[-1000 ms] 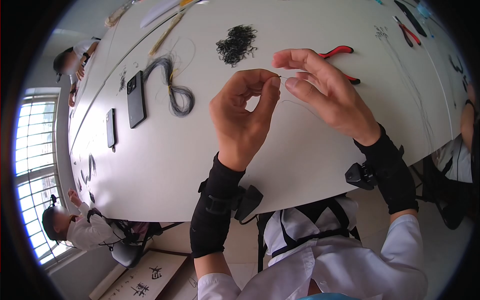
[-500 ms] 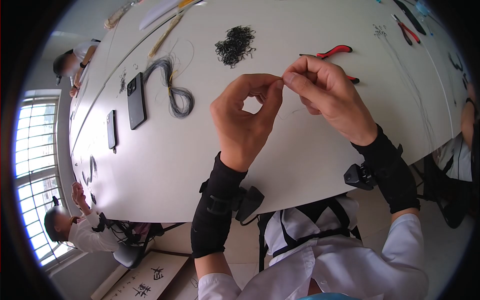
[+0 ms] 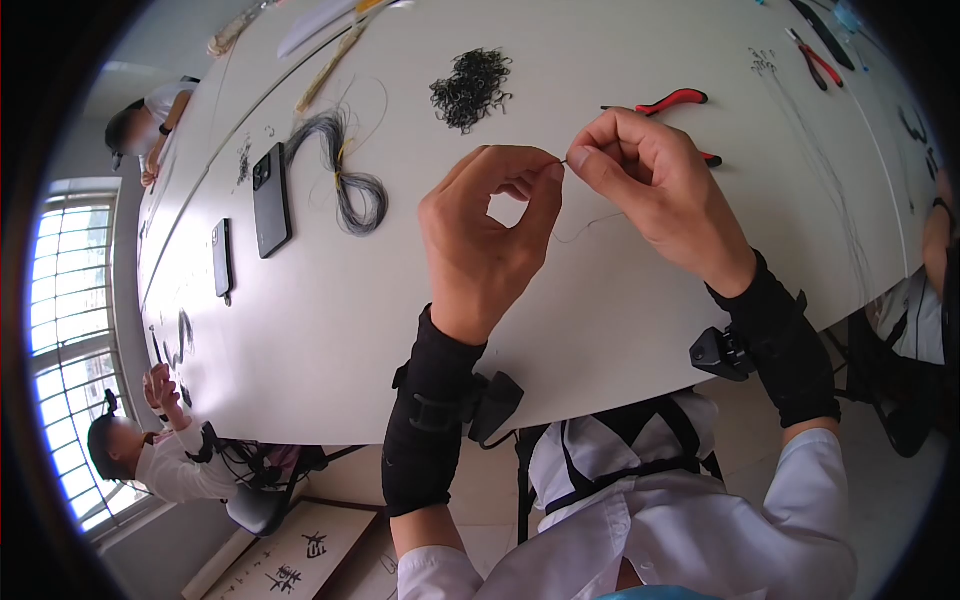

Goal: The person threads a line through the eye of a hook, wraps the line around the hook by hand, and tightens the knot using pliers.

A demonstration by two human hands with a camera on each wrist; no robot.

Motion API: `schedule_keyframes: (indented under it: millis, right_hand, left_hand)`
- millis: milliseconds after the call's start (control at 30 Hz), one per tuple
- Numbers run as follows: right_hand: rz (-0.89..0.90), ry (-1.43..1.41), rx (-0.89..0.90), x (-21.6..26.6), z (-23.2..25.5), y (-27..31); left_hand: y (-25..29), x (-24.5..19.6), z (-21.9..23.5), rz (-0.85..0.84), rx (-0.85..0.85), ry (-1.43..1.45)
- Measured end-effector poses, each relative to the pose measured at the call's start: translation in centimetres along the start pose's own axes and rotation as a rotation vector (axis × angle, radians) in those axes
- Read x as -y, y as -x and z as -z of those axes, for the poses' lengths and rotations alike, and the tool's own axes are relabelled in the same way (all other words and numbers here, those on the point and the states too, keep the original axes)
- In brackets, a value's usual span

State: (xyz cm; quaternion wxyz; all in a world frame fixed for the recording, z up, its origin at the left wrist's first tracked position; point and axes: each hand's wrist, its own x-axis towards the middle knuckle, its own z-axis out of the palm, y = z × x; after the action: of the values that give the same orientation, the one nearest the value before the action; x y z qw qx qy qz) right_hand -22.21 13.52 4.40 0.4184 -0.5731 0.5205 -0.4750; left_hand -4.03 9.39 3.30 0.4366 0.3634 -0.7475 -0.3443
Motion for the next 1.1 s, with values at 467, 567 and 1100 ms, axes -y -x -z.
schedule_keyframes:
  millis: [467,567,1100]
  right_hand:
    - [-0.025,0.004,-0.004,-0.6,-0.7,0.1]
    - [0.022,0.047,-0.025,-0.6,-1.0,0.2]
    - [0.235,0.368,-0.082,1.2,0.5,0.4]
  left_hand:
    - [-0.2,-0.4,0.3,0.346,-0.003,0.562]
    - [-0.1,-0.2,0.1,0.36,0.007,0.594]
    - [0.0,-0.6,-0.4,-0.015,0.091,-0.06]
